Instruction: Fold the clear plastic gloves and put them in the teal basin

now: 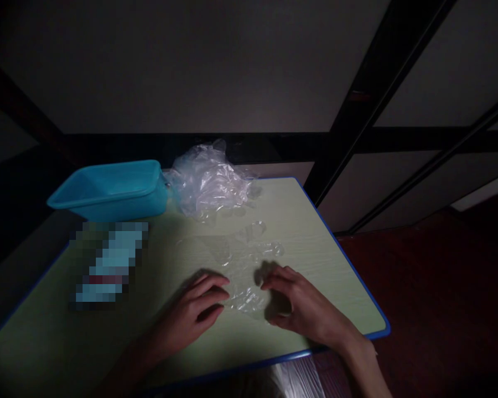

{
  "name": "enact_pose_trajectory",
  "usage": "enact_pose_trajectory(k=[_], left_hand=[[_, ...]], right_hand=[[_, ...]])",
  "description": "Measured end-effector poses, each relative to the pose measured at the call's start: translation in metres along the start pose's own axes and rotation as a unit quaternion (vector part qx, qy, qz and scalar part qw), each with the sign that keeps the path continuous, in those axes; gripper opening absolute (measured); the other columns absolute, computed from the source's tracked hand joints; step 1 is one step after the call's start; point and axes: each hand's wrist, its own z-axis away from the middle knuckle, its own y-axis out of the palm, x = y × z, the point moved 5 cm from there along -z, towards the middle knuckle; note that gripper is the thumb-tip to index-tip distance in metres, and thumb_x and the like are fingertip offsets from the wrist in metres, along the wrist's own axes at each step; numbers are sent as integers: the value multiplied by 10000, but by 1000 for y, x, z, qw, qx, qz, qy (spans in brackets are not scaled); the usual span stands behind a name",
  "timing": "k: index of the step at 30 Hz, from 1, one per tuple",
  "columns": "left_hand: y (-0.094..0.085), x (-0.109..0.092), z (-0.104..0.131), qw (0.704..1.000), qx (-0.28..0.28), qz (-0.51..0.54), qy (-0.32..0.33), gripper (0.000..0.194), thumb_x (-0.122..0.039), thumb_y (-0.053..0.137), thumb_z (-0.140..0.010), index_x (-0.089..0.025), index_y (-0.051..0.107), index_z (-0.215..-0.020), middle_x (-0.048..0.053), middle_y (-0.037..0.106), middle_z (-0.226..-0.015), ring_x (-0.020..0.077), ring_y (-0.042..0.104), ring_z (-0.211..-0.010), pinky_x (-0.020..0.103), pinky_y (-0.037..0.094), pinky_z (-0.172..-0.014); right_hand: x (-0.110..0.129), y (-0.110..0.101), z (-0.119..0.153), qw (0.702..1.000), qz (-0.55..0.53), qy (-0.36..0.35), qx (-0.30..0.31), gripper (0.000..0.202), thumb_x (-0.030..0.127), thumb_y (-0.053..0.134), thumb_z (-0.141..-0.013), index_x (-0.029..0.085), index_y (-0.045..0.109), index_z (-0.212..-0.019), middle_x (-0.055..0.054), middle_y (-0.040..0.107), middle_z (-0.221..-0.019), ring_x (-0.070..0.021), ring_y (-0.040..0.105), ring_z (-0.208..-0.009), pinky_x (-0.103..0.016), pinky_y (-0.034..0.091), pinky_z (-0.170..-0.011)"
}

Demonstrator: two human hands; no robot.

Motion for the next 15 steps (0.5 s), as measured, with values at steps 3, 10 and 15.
enact_pose_trajectory(k=[3,10,15], left_hand=[[1,0,1,1000,2,3,5,218,-32,588,-775,-207,609,-902,33,592,-1049,209,506,-1016,356,440,-871],[1,-1,2,1000,4,-6,14,201,-36,574,-786,-200,607,-899,38,587,-1053,209,500,-1025,367,442,-878],[1,-1,2,1000,-1,-5,9,214,-50,591,-770,-208,612,-913,40,596,-1060,214,507,-1034,375,447,-883]], right_hand=[[11,3,6,999,35,-3,16,360,93,635,-624,212,630,-963,-81,595,-1072,-274,535,-1048,-437,448,-895],[27,10,8,996,78,-31,14,177,51,485,-716,171,609,-759,-66,593,-835,-247,567,-858,-461,445,-824],[36,-1,3,997,38,-61,-9,175,71,456,-765,201,571,-793,-39,604,-799,-223,571,-835,-419,461,-782]])
